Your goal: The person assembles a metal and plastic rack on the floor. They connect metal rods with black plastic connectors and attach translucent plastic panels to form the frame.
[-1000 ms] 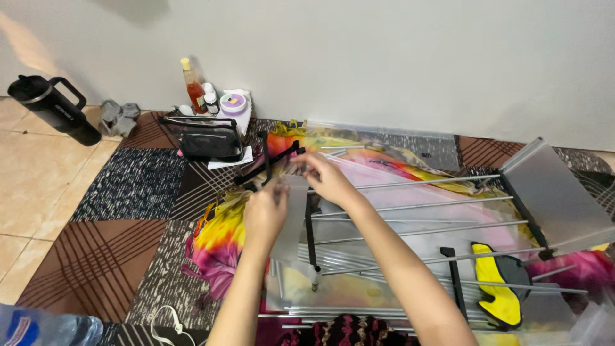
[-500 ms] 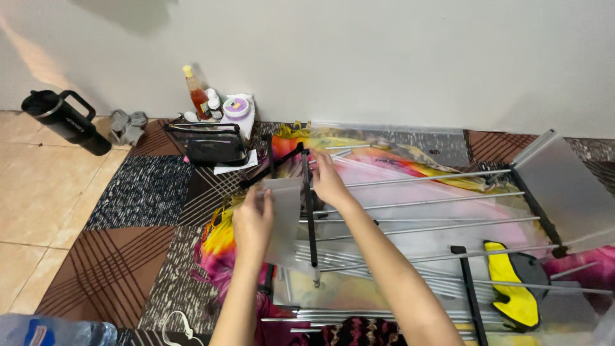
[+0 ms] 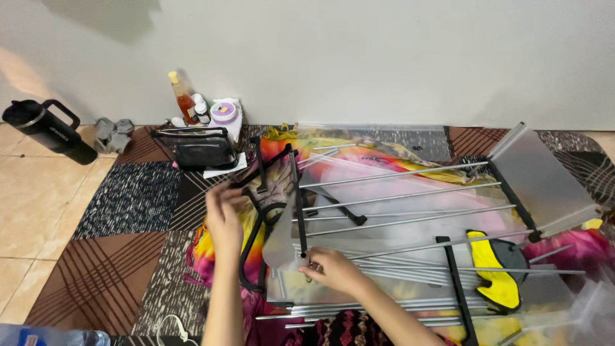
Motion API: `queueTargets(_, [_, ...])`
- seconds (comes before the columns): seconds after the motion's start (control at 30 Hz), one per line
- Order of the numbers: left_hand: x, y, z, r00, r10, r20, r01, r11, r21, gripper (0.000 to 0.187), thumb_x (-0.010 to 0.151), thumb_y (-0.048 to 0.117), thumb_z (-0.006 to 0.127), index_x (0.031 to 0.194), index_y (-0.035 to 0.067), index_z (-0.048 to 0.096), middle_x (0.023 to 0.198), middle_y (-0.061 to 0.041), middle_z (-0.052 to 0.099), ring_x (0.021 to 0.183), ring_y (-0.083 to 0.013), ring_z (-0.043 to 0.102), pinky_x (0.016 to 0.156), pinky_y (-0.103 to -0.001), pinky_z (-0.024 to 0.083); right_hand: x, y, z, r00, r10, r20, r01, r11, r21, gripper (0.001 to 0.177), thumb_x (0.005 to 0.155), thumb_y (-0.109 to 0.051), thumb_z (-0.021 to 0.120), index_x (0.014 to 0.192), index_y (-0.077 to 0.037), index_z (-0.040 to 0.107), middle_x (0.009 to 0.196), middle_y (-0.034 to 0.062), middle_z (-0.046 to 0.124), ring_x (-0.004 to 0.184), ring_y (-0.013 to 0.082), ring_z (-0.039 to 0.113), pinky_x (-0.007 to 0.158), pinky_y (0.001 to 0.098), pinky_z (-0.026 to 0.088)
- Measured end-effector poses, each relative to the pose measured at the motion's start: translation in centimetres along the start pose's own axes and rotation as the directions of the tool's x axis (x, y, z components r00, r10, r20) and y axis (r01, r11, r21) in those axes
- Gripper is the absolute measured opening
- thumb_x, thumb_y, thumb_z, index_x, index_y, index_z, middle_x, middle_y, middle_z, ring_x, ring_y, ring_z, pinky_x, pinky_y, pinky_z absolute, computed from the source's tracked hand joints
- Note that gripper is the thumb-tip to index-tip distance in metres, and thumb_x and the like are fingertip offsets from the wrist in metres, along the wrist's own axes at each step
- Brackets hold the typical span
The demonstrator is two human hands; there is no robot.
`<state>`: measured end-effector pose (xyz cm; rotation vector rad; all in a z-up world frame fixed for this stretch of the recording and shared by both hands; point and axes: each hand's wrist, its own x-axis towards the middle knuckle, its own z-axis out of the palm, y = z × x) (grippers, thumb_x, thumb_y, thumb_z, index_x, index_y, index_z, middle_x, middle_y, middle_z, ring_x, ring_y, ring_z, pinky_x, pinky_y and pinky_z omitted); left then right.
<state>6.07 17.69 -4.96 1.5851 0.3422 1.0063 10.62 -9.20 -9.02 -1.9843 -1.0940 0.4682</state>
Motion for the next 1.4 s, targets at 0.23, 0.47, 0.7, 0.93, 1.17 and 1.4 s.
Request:
queueTargets(0.23, [-21.0, -8.6, 1.7, 0.940, -0.340, 0.025, 0.292, 0.842, 0.454, 0.027, 0.078, -0.003, 0.061, 0.104, 0.003, 0.067, 0.093, -0.013, 0.071, 0.077, -0.0278, 0.073, 0.070, -0.037, 0.057, 0.3, 0.2, 1.8, 0.971, -0.121, -0.208, 0.103, 0.990, -0.092, 0.032, 0.092, -0.028, 0.074, 0.081, 0.000, 0.066, 0.082, 0.0122, 0.069, 0.064, 0.0287, 0.070, 0.060, 0.0395, 0.055])
queueTargets(0.47, [-23.0, -9.0, 6.3, 0.943, -0.308, 0.127, 0.226, 0.871, 0.437, 0.020, 0.084, 0.008, 0.074, 0.099, -0.002, 0.066, 0.079, -0.018, 0.070, 0.069, -0.0337, 0.068, 0.065, -0.042, 0.054, -1.0, -0.9, 1.0, 0.961, -0.144, -0.238, 0.120, 0.986, -0.112, 0.029, 0.092, -0.027, 0.073, 0.089, 0.001, 0.069, 0.081, 0.0163, 0.070, 0.073, 0.0374, 0.070, 0.065, 0.0441, 0.054])
queueTargets(0.7, [-23.2, -8.7, 6.7, 0.915, -0.310, 0.259, 0.189, 0.895, 0.405, 0.018, 0.078, 0.005, 0.077, 0.092, -0.003, 0.068, 0.070, -0.016, 0.069, 0.060, -0.0289, 0.068, 0.061, -0.039, 0.054, -2.4, -2.6, -0.8, 0.955, -0.084, -0.284, 0.045, 0.989, -0.140, 0.030, 0.090, -0.028, 0.074, 0.093, 0.002, 0.072, 0.087, 0.0168, 0.073, 0.073, 0.0359, 0.071, 0.065, 0.0432, 0.055])
queueTargets(0.93, [-21.3, -7.1, 10.3, 0.781, -0.486, 0.392, 0.397, 0.871, 0.289, 0.025, 0.083, 0.012, 0.082, 0.089, -0.004, 0.065, 0.063, -0.012, 0.069, 0.050, -0.0179, 0.070, 0.048, -0.032, 0.054, -3.2, -2.9, -4.9, 0.887, -0.110, -0.448, 0.035, 0.984, -0.173, 0.030, 0.087, -0.023, 0.076, 0.099, 0.004, 0.071, 0.092, 0.0169, 0.074, 0.066, 0.0323, 0.072, 0.061, 0.0392, 0.057])
queueTargets(1.17, [-22.3, -5.0, 17.2, 0.677, -0.484, 0.555, 0.413, 0.873, 0.258, 0.029, 0.082, 0.013, 0.084, 0.093, -0.005, 0.065, 0.068, -0.013, 0.072, 0.051, -0.0179, 0.071, 0.047, -0.032, 0.055, -8.4, -1.6, -10.2, 0.785, -0.019, -0.620, -0.134, 0.971, -0.199, 0.029, 0.082, -0.022, 0.079, 0.091, 0.004, 0.071, 0.101, 0.0184, 0.073, 0.061, 0.0282, 0.071, 0.054, 0.0342, 0.056])
queueTargets(1.4, [-26.2, -3.9, 22.3, 0.570, -0.486, 0.662, 0.433, 0.863, 0.261, 0.036, 0.080, 0.014, 0.088, 0.102, -0.005, 0.067, 0.072, -0.015, 0.072, 0.054, -0.0208, 0.071, 0.051, -0.035, 0.054, -13.7, -2.5, -13.8, 0.640, -0.003, -0.768, -0.209, 0.962, -0.178, 0.016, 0.088, -0.016, 0.074, 0.089, 0.000, 0.072, 0.076, 0.0118, 0.069, 0.058, 0.0232, 0.064, 0.056, 0.0328, 0.050])
